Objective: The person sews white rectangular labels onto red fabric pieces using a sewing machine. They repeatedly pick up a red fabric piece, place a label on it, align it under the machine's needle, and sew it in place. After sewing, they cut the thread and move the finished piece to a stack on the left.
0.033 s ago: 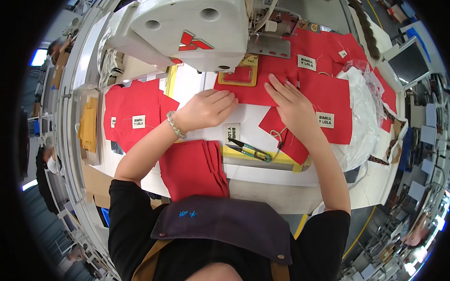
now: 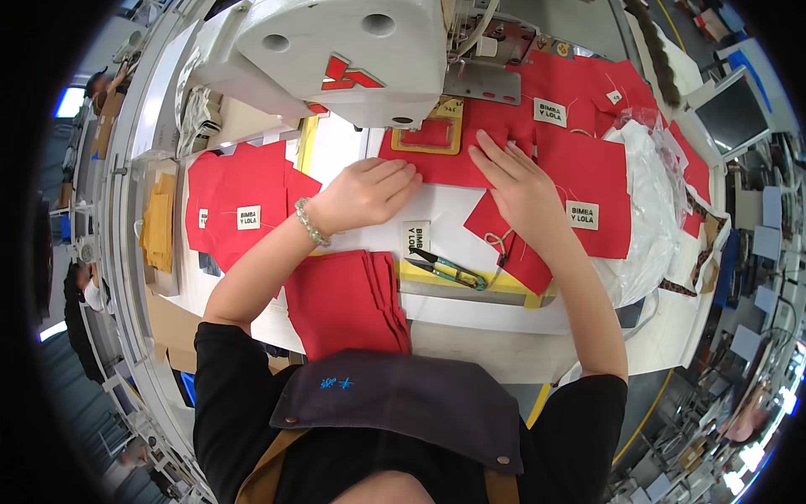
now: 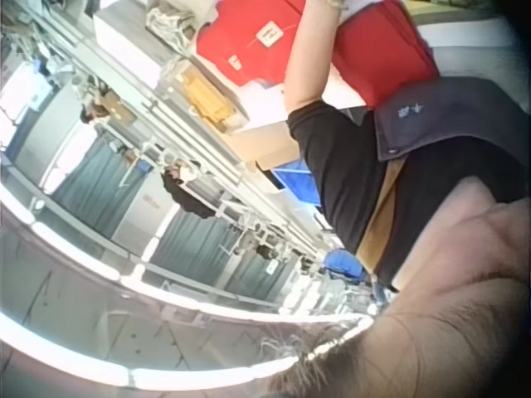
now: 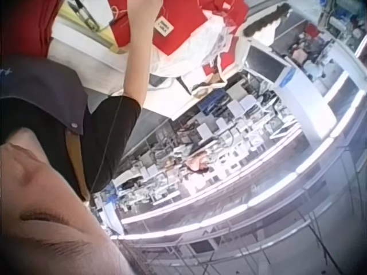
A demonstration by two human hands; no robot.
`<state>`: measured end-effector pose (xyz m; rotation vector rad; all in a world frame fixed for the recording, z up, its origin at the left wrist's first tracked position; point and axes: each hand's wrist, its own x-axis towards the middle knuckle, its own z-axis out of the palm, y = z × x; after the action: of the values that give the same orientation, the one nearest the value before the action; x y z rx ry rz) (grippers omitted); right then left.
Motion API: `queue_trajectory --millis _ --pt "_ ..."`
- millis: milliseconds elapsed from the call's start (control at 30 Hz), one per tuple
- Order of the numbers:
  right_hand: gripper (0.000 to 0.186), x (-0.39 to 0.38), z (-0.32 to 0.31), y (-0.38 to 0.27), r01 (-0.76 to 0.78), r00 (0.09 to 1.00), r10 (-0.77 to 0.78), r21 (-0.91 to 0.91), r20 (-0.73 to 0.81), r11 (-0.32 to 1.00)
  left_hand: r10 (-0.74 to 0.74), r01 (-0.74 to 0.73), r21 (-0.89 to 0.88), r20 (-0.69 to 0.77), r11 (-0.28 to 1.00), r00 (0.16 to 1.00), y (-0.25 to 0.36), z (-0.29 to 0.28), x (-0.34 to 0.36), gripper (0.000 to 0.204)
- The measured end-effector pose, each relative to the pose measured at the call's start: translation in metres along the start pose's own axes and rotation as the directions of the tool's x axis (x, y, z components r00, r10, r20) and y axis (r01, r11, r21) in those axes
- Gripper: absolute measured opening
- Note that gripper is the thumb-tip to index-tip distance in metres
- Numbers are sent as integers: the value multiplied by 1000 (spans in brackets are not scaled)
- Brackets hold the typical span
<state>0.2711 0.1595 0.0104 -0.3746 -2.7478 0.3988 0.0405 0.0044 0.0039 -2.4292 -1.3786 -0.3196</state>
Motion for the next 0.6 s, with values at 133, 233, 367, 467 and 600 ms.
queue_trajectory --millis 133,233,367,467,600 --pt "48 18 15 0 32 999 -33 -75 -12 997 -50 50 20 -5 999 999 -12 2 -16 27" --pt "42 20 16 -1 46 999 -49 -117 -22 992 -121 121 -2 -39 993 992 -13 0 -21 26" --pt "37 14 16 -2 36 999 -40 -107 -34 994 -224 221 -48 -70 974 972 -13 1 -26 28" --pt "35 12 18 0 12 998 -16 -65 -69 998 -255 249 -76 -81 965 964 -12 0 -27 25" --pt "32 24 16 6 -46 989 55 71 -134 996 -343 334 -123 -62 935 937 -18 0 -25 18"
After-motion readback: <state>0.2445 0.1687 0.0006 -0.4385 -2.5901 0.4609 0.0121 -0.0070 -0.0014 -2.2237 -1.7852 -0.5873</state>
